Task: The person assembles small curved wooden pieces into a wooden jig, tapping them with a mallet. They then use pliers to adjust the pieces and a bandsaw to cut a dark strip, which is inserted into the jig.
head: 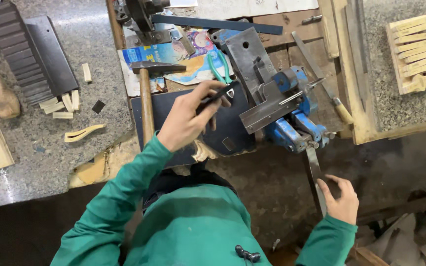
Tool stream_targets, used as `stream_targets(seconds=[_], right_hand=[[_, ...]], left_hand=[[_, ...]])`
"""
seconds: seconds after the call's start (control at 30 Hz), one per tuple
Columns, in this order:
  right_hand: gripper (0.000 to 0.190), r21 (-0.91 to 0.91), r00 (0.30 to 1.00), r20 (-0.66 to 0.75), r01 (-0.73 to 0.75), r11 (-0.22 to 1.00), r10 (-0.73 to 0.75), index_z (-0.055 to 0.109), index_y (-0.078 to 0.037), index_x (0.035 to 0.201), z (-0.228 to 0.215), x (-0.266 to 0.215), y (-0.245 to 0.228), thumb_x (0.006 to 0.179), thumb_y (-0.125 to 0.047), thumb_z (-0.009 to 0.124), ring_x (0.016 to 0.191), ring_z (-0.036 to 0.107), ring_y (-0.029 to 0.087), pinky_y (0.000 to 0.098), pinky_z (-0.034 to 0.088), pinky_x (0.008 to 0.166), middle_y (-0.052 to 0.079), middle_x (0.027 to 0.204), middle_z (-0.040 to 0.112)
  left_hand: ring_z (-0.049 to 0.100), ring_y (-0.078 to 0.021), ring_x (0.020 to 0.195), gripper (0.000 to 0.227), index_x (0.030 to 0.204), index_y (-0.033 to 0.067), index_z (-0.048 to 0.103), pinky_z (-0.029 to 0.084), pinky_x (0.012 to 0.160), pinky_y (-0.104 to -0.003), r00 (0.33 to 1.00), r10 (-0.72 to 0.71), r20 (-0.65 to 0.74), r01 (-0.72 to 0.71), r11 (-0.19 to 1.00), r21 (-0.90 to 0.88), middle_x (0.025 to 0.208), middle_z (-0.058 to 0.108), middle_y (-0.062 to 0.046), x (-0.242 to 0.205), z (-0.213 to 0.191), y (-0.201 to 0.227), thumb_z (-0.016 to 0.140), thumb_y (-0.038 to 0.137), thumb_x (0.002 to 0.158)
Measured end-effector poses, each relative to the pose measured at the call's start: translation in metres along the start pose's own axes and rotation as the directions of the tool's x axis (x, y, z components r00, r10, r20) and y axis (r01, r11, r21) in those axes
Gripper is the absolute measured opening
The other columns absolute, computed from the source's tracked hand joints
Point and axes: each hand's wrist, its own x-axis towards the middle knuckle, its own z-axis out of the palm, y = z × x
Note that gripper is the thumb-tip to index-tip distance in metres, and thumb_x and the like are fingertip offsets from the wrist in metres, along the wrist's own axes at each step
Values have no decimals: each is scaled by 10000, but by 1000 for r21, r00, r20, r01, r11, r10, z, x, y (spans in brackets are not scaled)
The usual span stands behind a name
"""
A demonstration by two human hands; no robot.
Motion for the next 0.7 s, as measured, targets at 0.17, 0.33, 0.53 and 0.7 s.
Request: stream_targets(seconds=[0.17, 0.33, 0.53, 0.7], right_hand=[[380, -66, 1000, -7, 9, 998, -10, 737, -43, 1157, 2, 3, -3, 882, -289, 826, 1065, 673, 318, 406, 515, 944, 139, 1138, 704], [450, -89, 982, 0, -186, 979, 186, 740, -51, 1196, 8, -37, 65, 858, -327, 844, 1047, 671, 295, 405, 509, 933, 148, 1097, 706], [373, 13, 786, 173, -605, 796, 594, 736, -50, 1224, 23, -88, 148, 1076, -390, 698, 988, 674, 253, 372, 497, 925, 155, 1043, 737], [156, 68, 947, -258, -179, 981, 191, 731, 10, 1102, 2, -69, 48, 1053, -138, 734, 1011, 685, 184, 312, 525, 994, 120, 1087, 734]], left_hand=[[632, -132, 711, 327, 1299, 128, 649, 522, 692, -279, 989, 111, -100, -88, 973, 211, 957, 708, -69, -7, 1, -2, 648, 91, 974], [627, -144, 755, 301, 1312, 56, 643, 520, 695, -290, 993, 70, -97, -68, 998, 18, 1007, 620, -69, 6, 4, -25, 623, 66, 1011], [604, -128, 823, 288, 1293, 29, 658, 500, 741, -273, 998, 51, -48, -50, 999, 10, 981, 587, -55, 34, 13, -41, 621, 20, 1007], [625, -195, 947, 356, 1142, 142, 780, 507, 852, -372, 931, 352, 98, -364, 875, 319, 1013, 656, -52, 46, 24, -30, 710, -57, 855]])
